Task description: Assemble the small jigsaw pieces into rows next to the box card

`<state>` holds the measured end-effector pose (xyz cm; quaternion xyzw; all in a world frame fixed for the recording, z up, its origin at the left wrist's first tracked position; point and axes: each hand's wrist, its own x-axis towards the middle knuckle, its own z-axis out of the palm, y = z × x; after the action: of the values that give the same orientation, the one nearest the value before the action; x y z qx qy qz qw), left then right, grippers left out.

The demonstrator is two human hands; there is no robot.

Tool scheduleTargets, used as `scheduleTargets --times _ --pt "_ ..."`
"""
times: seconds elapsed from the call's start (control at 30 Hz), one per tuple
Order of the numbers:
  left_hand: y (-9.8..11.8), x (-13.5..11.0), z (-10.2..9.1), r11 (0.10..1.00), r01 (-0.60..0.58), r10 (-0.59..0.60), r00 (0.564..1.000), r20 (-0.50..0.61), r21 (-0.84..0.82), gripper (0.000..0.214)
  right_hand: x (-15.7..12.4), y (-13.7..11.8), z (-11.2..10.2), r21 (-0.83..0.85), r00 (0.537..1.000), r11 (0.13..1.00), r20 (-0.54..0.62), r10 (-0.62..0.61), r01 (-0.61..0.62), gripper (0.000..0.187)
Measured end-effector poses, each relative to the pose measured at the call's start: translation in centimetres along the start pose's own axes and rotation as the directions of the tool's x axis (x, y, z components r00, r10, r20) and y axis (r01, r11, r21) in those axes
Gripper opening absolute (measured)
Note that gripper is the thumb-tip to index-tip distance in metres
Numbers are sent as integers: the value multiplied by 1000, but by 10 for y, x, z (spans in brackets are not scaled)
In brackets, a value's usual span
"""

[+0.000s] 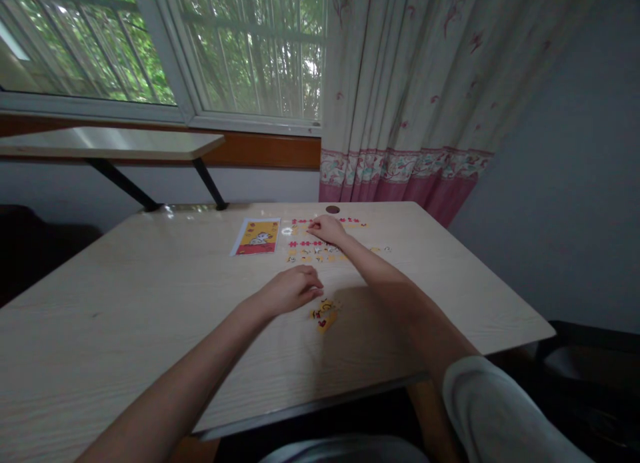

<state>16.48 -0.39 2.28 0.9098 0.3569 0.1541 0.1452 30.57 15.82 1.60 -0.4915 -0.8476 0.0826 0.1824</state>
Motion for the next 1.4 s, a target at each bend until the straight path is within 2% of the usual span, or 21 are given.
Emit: scheduleTargets --times 0.23,0.4,0.5,0.57,0.63,0.73,0.83,0.9,1.0,1.13,1.23,1.4 --pt "1 1 0 999 -28 27 999 -26 -21 24 0 -7 7 -35 1000 999 -23 12 -13 25" --pt "4 1 -2 1000 2 -2 1000 -17 23 24 -3 -11 5 -55 998 997 -42 42 -45 24" --pt "5 1 -3 993 120 -120 986 -113 -3 23 -12 -12 -3 -56 997 998 -66 31 -35 24" --pt "5 4 -3 963 232 -256 945 -201 -136 25 -24 -12 -12 -29 995 999 -92 -26 24 24" --pt "3 8 -3 890 291 -388 888 -248 -351 26 -43 -11 -21 24 985 992 -120 -122 126 22" --pt "2 14 -1 710 277 -535 810 -240 -647 22 -81 -10 -34 102 957 958 -145 -253 269 21" --pt "4 18 2 536 251 -634 749 -189 -806 17 -117 -11 -40 150 938 936 -190 -289 319 18" --pt "7 18 6 459 233 -667 728 -159 -857 17 -134 -11 -38 173 928 928 -239 -285 329 15" --pt "12 19 12 410 225 -665 737 -121 -884 19 -148 -11 -30 186 911 929 -331 -247 320 17" --pt "13 19 18 426 188 -610 782 -128 -885 15 -150 -10 -21 173 881 921 -396 -259 348 21" --pt "11 19 19 509 192 -566 809 -159 -839 15 -149 -8 -20 159 864 898 -381 -328 411 15" --pt "7 18 21 656 212 -473 863 -176 -724 22 -152 -8 -19 171 862 892 -383 -331 419 12"
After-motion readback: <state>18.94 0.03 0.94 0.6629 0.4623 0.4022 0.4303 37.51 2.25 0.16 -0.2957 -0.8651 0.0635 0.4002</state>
